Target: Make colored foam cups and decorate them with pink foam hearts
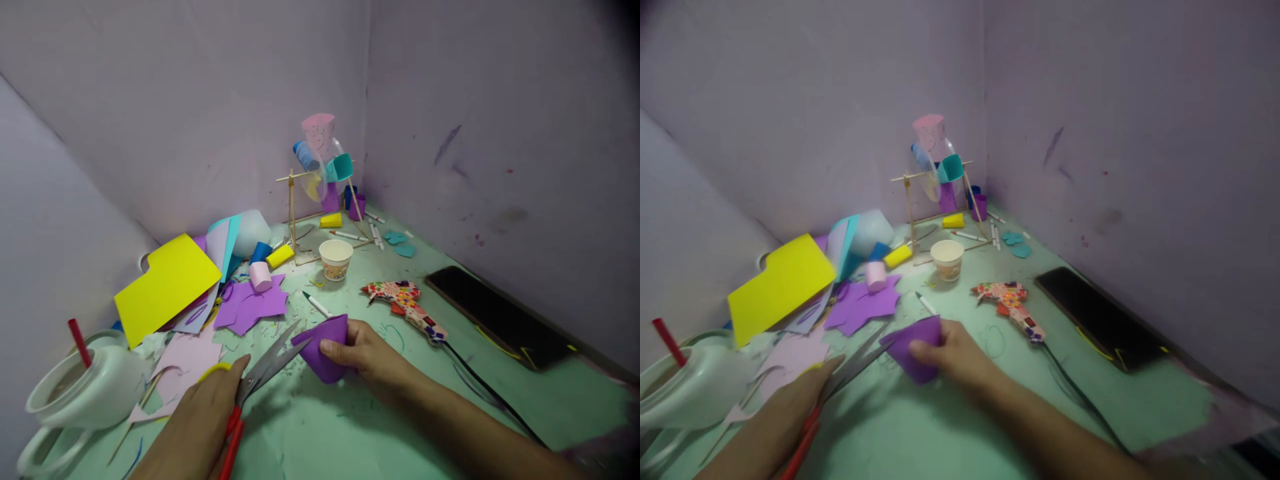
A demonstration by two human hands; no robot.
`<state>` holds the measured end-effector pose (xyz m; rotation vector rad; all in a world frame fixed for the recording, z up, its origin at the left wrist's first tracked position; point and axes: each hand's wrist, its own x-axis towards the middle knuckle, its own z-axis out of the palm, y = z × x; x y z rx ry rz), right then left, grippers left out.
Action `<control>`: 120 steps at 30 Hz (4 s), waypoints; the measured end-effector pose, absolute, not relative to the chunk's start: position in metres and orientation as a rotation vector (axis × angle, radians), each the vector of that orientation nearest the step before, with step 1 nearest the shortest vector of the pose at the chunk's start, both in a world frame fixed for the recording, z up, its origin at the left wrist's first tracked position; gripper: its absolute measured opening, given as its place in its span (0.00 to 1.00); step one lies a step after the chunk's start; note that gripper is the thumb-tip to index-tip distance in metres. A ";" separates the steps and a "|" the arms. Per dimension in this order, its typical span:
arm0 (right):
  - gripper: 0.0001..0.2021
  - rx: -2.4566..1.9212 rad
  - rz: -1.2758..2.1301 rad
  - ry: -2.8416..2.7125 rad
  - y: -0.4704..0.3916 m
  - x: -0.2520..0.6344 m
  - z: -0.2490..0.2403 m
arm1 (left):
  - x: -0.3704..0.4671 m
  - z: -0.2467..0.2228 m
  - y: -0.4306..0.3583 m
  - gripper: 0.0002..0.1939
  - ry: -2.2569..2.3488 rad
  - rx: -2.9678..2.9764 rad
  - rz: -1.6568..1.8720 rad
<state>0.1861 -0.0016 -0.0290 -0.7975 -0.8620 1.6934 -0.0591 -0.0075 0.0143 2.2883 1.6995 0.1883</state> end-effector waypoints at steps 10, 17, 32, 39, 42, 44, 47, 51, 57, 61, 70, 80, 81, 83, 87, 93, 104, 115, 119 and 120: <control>0.17 -0.825 1.694 -0.983 -0.007 0.186 -0.023 | -0.068 0.006 -0.014 0.31 1.505 2.393 0.189; 0.15 -0.833 1.668 -1.024 -0.005 0.185 -0.022 | -0.071 0.012 -0.014 0.31 1.516 2.395 0.122; 0.21 -0.930 1.622 -0.758 -0.002 0.186 -0.025 | -0.068 0.027 0.016 0.23 1.838 2.247 -0.068; 0.21 -0.966 1.582 -0.608 0.001 0.185 -0.025 | -0.070 0.035 0.044 0.33 1.773 2.137 -0.289; 0.23 -0.976 1.581 -0.564 0.003 0.184 -0.027 | -0.043 0.050 0.082 0.28 2.024 2.029 0.119; 0.24 -0.980 1.559 -0.542 0.005 0.184 -0.028 | -0.017 0.051 0.114 0.33 2.130 1.983 0.232; 0.23 -0.955 1.547 -0.521 0.006 0.184 -0.027 | 0.016 0.040 0.152 0.41 2.200 1.934 0.298; 0.21 -0.896 1.578 -0.429 0.007 0.185 -0.023 | 0.033 0.027 0.163 0.40 2.206 1.900 0.412; 0.22 -0.789 1.605 -0.281 0.008 0.184 -0.017 | 0.032 0.031 0.093 0.33 1.930 1.827 0.786; 0.22 -0.746 1.587 -0.307 0.006 0.178 -0.018 | 0.042 0.022 0.033 0.30 1.276 1.218 1.115; 0.21 -0.809 1.434 -0.434 0.008 0.173 -0.027 | 0.059 0.010 0.007 0.32 1.123 0.949 1.157; 0.22 -0.844 1.379 -0.534 0.010 0.175 -0.033 | 0.053 0.004 0.008 0.33 1.270 1.162 1.078; 0.22 -0.840 1.383 -0.535 0.010 0.175 -0.033 | 0.053 0.004 0.008 0.33 1.274 1.178 1.074; 0.22 -0.842 1.387 -0.538 0.009 0.176 -0.032 | 0.052 0.005 0.008 0.32 1.259 1.206 1.067; 0.22 -0.871 1.380 -0.556 0.009 0.176 -0.032 | 0.052 0.004 0.009 0.31 1.289 1.253 1.062; 0.20 -0.920 1.315 -0.642 0.007 0.177 -0.030 | 0.054 0.005 0.009 0.33 1.345 1.300 1.038; 0.21 -0.757 1.347 -0.681 0.005 0.178 -0.025 | 0.053 0.004 0.000 0.30 1.500 1.484 1.104; 0.22 -0.818 1.349 -0.660 0.005 0.180 -0.027 | 0.051 0.006 0.000 0.27 1.581 1.549 1.100; 0.24 -0.860 1.349 -0.559 0.008 0.184 -0.024 | 0.027 0.017 0.012 0.29 1.956 1.707 0.910; 0.24 -0.855 1.353 -0.544 0.008 0.185 -0.024 | 0.018 0.019 0.022 0.30 2.090 1.734 0.815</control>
